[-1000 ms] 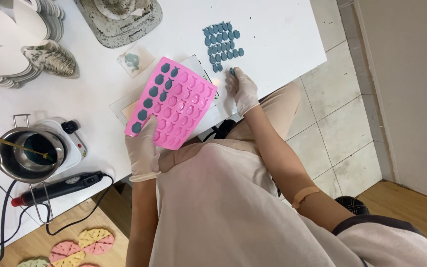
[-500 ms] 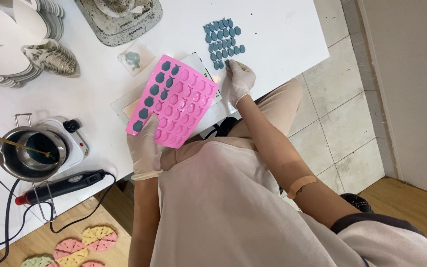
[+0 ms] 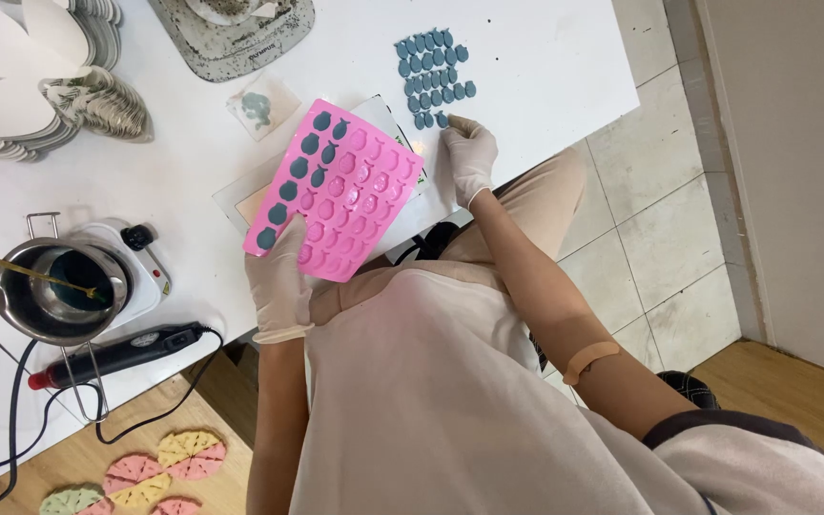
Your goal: Remove small wax fish shapes from a silicone mold and place them on a scale.
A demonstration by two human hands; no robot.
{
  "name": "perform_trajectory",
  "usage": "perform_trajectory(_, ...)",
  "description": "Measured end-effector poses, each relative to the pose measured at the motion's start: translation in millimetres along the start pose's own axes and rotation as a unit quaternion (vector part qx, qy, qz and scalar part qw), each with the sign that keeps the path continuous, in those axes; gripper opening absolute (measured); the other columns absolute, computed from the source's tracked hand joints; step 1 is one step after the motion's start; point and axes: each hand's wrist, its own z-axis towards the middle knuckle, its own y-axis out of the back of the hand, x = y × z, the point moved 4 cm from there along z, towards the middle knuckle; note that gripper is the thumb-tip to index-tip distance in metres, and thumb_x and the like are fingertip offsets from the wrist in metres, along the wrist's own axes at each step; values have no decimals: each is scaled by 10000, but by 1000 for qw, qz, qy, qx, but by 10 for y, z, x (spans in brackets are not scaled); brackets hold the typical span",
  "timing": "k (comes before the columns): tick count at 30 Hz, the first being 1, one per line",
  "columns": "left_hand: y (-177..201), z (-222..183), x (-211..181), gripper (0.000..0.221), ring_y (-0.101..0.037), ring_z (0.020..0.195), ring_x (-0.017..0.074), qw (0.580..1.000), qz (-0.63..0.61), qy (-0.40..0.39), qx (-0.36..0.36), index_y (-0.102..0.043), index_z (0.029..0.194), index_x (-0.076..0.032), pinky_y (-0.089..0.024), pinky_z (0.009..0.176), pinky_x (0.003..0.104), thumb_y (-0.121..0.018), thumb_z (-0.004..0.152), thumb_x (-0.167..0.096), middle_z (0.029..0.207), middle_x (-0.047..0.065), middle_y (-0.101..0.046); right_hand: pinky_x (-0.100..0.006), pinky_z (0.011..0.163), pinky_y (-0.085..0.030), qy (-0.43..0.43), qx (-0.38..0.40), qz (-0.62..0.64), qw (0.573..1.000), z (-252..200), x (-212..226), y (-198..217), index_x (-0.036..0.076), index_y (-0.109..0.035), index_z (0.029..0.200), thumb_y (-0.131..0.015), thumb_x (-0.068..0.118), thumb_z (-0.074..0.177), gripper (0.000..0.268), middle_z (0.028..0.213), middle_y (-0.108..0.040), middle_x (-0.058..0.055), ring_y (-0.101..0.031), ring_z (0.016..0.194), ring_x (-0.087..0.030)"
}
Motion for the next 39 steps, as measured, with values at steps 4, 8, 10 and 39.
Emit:
perform_trajectory(4,9,32,22,338,-685,1028,123,1000,-12,-8,6,-665,1248,-7,-561,905,286,-720,916,-34,1151,51,-725,-234,812,-560,-11,1,4,1000,18,22,-17,-7,-734,1165,-713,48,879,292,1042,-777,-90,-696,866,-109)
perform_trajectory(8,32,74,67,331,-677,1004,119,1000,9,-4,-6,-679,1244,-11,-552,885,284,-726,918,-43,1132,47,-729,-237,779,-558,-6,6,5,1000,81,-43,-40,-22,-746,1144,-722,46,875,278,1008,-778,-92,-682,830,-108)
perform_trajectory(10,54,93,101,333,-678,998,118,1000,11,-3,-10,-681,1241,-12,-552,883,284,-729,913,-45,1126,47,-732,-237,773,-556,-2,11,15,1000,92,-56,-51,-27,-746,1140,-719,43,879,272,1002,-776,-93,-680,823,-107)
perform_trajectory(39,39,148,-689,489,-638,1062,96,957,188,96,201,-669,1248,-48,-479,954,266,-561,965,-431,1142,5,-714,-232,952,-537,224,359,-11,906,-1761,1207,-511,3,-611,1351,-712,-7,953,411,1133,-674,-24,-637,1012,-73)
